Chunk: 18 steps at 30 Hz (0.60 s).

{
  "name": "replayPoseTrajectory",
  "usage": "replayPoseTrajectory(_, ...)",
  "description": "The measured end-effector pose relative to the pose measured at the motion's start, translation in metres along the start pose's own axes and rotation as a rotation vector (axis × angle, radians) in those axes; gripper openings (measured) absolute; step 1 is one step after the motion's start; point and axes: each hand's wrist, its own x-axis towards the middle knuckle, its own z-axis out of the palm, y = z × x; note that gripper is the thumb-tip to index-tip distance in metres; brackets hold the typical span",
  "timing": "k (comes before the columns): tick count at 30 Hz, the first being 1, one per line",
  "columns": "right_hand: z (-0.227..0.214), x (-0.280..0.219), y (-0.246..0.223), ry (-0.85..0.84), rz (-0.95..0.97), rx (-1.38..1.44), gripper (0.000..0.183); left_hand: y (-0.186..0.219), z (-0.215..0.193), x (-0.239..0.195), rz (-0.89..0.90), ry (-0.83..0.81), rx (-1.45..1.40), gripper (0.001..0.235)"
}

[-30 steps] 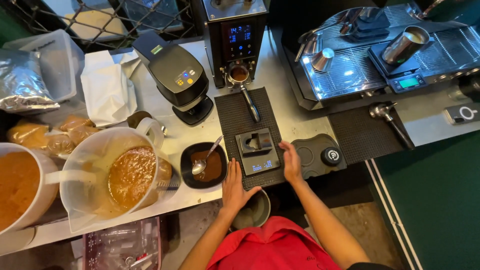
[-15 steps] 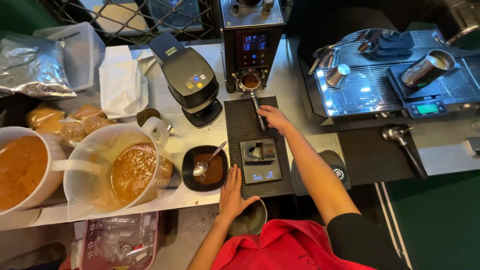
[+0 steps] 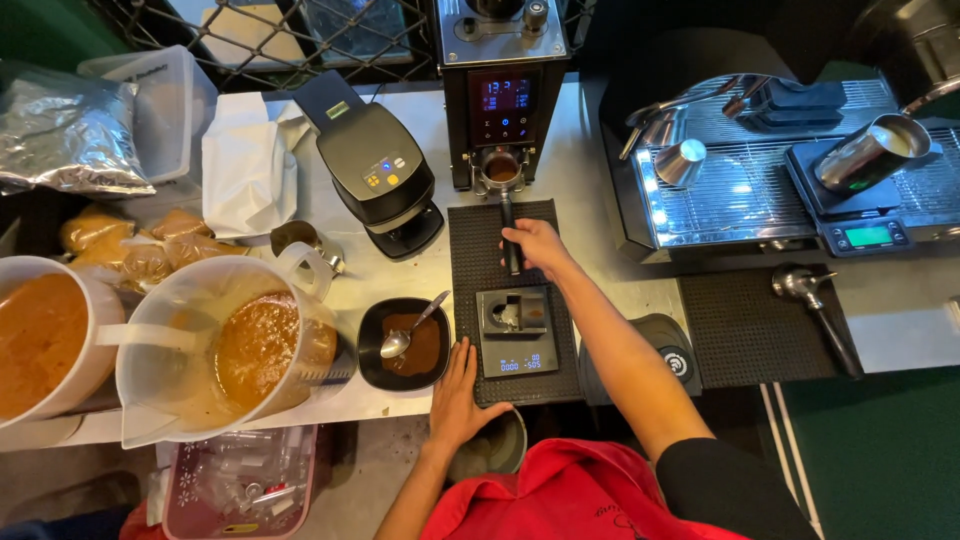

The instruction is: The person steams milk in a metal pitcher using an espresso machine, then grinds coffee beans into a portafilter. They add a spoonful of brown powder to the grounds, tamp the mixture, and lock the portafilter into the espresso machine group head.

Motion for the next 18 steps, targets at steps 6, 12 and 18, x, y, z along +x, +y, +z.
replayPoseTrajectory(6, 0.003, -0.010, -0.002, 0.026, -0.010, -0.031, 0.064, -0.002, 0.002, 0.002, 0.004, 0.007, 0.010, 0.128)
replayPoseTrajectory(12, 0.004, -0.006, 0.003, 0.031, -0.020, 0.033, 0.073, -0.003, 0.002, 0.002, 0.031, 0.041, 0.013, 0.127)
replayPoseTrajectory(18, 0.010, -0.013, -0.002, 0.006, 0.016, 0.037, 0.073, -0.001, 0.000, 0.000, 0.030, 0.033, 0.017, 0.126)
